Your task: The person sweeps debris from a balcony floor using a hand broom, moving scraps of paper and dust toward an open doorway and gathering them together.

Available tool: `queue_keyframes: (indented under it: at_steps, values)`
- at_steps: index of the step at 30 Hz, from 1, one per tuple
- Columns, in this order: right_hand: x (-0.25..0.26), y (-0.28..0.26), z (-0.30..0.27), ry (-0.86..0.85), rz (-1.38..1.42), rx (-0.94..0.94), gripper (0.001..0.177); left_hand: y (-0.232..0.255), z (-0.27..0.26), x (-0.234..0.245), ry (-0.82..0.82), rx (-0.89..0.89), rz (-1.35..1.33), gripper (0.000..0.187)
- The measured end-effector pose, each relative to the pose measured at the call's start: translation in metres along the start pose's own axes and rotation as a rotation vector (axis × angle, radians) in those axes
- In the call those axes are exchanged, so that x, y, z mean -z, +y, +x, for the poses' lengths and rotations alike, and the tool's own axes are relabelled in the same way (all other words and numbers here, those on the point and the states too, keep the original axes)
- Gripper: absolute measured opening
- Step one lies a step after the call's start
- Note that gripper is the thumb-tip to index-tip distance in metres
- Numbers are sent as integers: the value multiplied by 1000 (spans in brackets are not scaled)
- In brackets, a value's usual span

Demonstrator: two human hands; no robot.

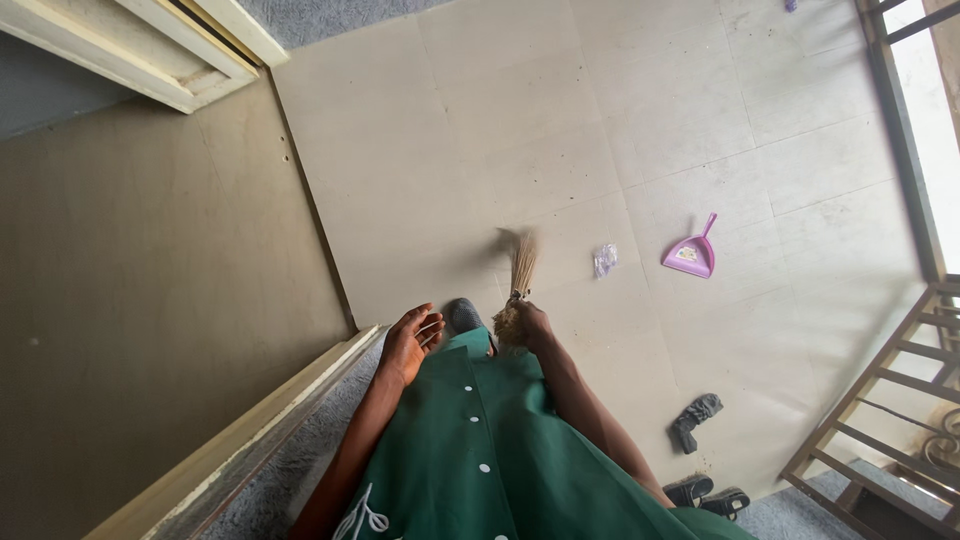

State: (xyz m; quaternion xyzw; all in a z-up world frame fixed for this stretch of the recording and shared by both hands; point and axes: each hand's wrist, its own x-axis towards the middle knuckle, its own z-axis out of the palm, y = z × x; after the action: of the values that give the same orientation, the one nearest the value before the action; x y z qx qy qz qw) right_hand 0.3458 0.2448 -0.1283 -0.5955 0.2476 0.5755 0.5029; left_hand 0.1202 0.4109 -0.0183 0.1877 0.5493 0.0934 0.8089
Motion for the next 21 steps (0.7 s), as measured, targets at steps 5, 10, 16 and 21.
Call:
queue_keyframes:
  at_steps: [5,10,16,21]
  values:
    - [-12,8,-36,-160,-64,97,18,-8,14,-7,-5,17,-40,27]
    - [-13,-24,-21,-189,-151,-94,18,-18,15,-30,-35,36,-4,28]
    - [0,-63,26,-81,-20,-214,28,-9,16,-39,-54,10,1,28]
    - [0,-76,14,-62,-188,175,27,18,33,-53,83,-55,-126,30]
